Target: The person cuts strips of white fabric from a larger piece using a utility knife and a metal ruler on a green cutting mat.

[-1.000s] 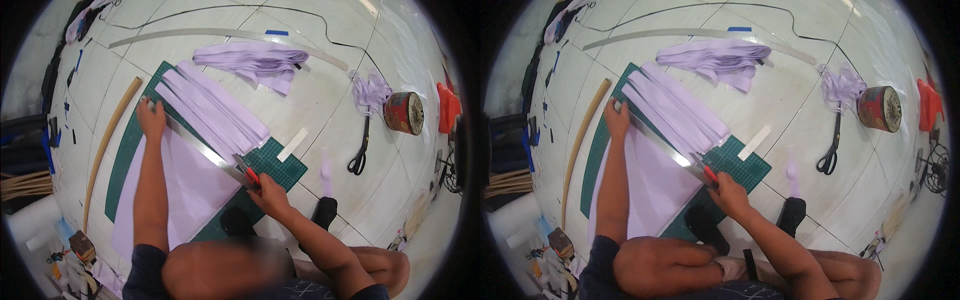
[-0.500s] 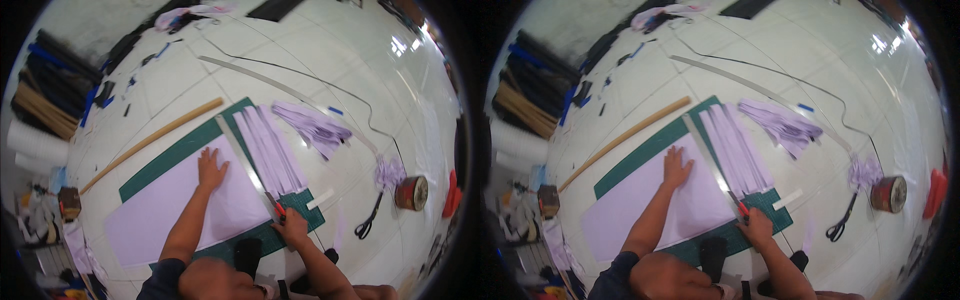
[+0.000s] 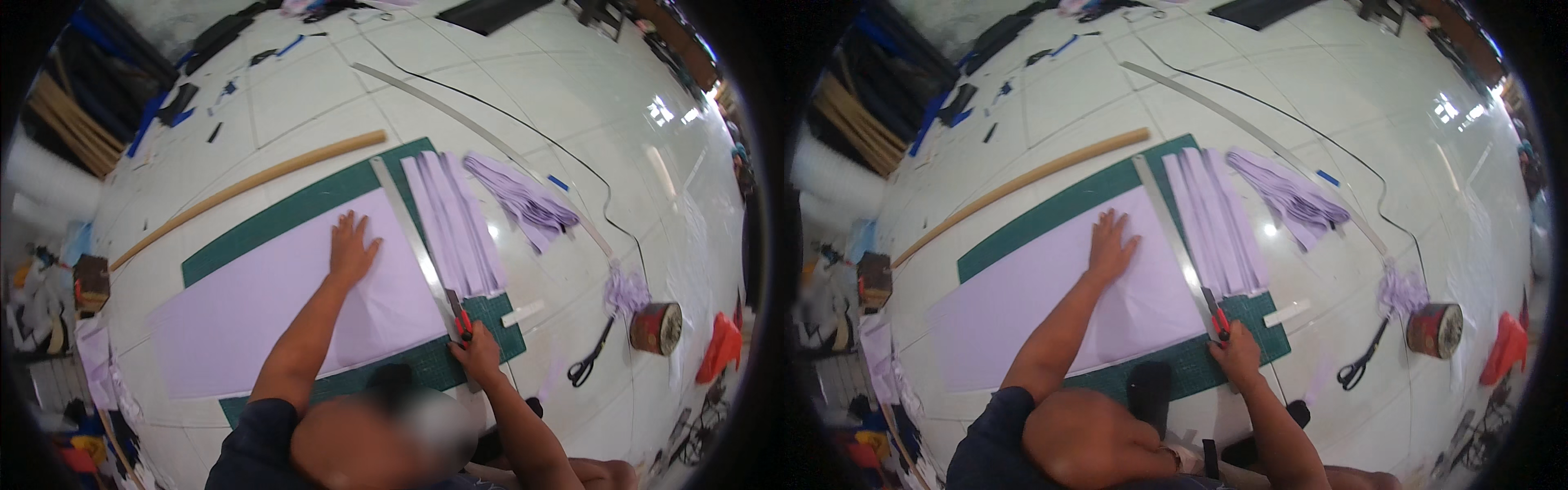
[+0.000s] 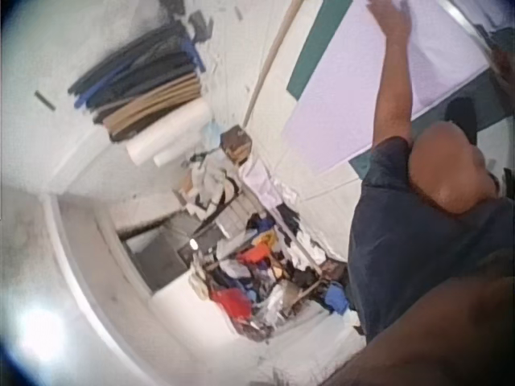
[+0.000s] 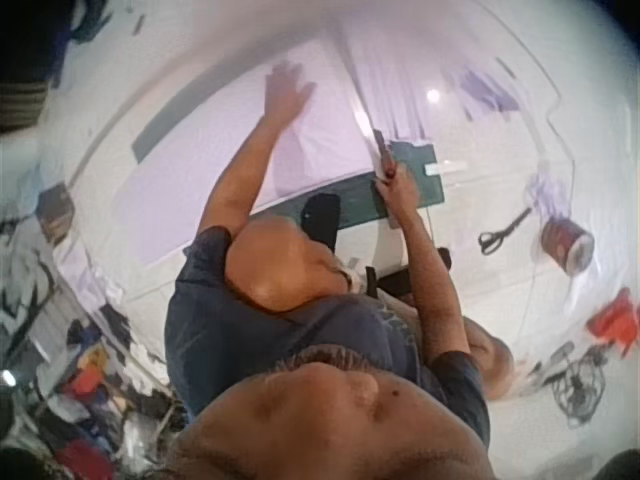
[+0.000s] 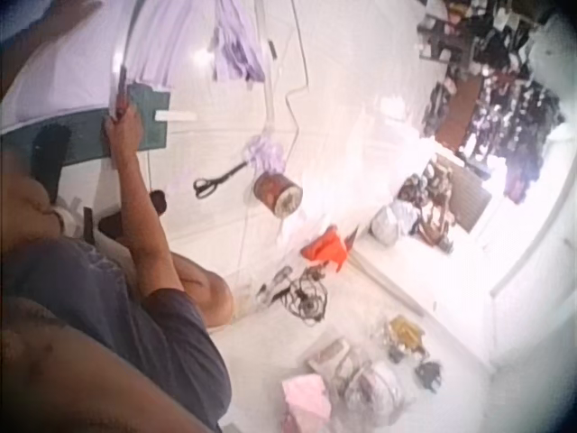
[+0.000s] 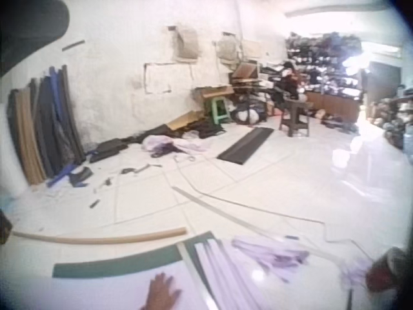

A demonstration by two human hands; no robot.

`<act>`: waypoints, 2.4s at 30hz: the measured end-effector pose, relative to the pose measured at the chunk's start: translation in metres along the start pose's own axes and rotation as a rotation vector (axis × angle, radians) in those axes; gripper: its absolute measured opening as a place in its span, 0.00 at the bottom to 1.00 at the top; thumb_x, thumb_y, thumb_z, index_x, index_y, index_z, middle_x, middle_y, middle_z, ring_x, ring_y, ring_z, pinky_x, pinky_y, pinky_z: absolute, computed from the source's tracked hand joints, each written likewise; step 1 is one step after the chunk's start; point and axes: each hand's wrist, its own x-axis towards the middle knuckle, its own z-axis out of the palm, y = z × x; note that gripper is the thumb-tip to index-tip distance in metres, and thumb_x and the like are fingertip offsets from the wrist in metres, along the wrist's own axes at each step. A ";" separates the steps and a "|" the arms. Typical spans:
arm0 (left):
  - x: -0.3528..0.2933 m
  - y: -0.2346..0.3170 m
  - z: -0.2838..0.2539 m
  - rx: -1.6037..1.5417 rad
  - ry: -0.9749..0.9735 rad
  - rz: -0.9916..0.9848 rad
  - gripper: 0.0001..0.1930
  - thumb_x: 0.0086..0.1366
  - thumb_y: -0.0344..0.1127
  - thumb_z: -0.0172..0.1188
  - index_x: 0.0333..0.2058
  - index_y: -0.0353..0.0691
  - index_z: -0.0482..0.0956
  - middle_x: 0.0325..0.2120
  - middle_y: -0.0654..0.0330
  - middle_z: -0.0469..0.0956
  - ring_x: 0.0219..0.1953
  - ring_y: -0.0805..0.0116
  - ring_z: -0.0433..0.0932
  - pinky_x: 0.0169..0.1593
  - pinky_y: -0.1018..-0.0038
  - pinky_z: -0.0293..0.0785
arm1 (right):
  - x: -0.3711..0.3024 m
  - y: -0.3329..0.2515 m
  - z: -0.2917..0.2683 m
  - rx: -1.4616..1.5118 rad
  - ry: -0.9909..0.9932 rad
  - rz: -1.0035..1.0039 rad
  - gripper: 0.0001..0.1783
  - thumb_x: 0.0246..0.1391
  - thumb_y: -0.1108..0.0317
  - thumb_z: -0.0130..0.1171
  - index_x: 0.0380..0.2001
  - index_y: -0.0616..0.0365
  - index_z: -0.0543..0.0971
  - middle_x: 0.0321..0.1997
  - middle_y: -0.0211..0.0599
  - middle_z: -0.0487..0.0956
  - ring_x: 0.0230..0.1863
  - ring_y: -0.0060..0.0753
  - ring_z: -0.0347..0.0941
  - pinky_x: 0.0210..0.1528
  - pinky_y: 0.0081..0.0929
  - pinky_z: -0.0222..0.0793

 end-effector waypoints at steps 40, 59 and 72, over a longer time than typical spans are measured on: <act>0.061 0.015 -0.015 0.127 -0.351 0.149 0.71 0.34 0.65 0.79 0.71 0.34 0.50 0.73 0.44 0.45 0.76 0.44 0.40 0.74 0.47 0.42 | 0.038 0.068 -0.058 0.465 0.529 0.590 0.45 0.48 0.58 0.75 0.64 0.65 0.65 0.25 0.33 0.75 0.19 0.25 0.70 0.21 0.26 0.69; 0.061 0.018 -0.010 0.166 -0.335 0.138 0.71 0.34 0.68 0.77 0.71 0.34 0.51 0.73 0.42 0.44 0.76 0.44 0.40 0.73 0.44 0.42 | 0.026 0.054 -0.069 0.807 0.375 0.493 0.24 0.57 0.64 0.67 0.54 0.60 0.72 0.34 0.33 0.78 0.33 0.24 0.76 0.31 0.24 0.74; 0.060 0.025 -0.009 0.198 -0.344 0.135 0.71 0.35 0.67 0.78 0.71 0.35 0.50 0.73 0.43 0.46 0.76 0.45 0.41 0.73 0.45 0.43 | 0.030 0.025 -0.009 0.712 0.277 0.463 0.26 0.53 0.58 0.71 0.50 0.61 0.76 0.33 0.29 0.78 0.30 0.21 0.72 0.31 0.23 0.69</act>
